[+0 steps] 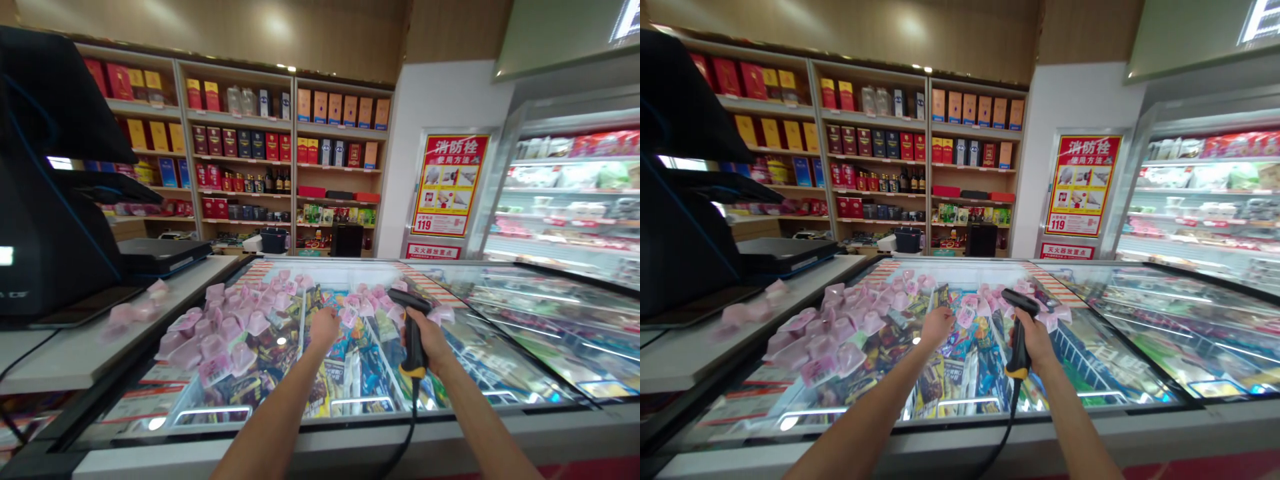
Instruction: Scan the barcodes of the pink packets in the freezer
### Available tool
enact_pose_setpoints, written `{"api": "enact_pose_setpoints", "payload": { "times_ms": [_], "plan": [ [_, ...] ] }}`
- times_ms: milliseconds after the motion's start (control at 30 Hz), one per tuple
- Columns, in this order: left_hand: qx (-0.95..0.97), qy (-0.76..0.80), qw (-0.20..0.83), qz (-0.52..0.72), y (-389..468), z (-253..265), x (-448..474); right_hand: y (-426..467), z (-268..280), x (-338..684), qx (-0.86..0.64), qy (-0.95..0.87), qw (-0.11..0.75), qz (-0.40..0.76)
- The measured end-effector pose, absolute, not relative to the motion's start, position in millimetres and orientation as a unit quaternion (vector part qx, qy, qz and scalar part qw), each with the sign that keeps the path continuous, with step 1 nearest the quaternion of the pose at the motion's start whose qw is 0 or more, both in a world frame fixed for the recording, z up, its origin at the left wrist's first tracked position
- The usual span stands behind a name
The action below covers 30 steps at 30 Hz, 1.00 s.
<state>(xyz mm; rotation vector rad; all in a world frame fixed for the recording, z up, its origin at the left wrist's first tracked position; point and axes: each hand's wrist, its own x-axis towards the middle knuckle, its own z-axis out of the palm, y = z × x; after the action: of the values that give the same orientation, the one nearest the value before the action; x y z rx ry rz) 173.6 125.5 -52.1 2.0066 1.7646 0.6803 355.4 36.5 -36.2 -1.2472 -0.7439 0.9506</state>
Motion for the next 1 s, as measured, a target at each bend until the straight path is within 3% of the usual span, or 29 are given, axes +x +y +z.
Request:
{"api": "enact_pose_setpoints", "payload": {
  "times_ms": [333,467,767,1000],
  "plan": [
    [0.683,0.696,0.042,0.217,100,-29,33,29,-43,312,-0.541,-0.368,0.608,0.45],
    [0.667,0.721,0.042,0.185,87,-23,-1,28,-41,294,-0.533,-0.39,0.591,0.464],
    [0.643,0.686,0.183,0.287,86,-33,-4,23,-37,272,-0.52,-0.42,0.569,0.479],
    [0.536,0.568,0.409,0.472,117,-27,24,23,-32,256,-0.435,-0.436,0.556,0.559]
  ]
}}
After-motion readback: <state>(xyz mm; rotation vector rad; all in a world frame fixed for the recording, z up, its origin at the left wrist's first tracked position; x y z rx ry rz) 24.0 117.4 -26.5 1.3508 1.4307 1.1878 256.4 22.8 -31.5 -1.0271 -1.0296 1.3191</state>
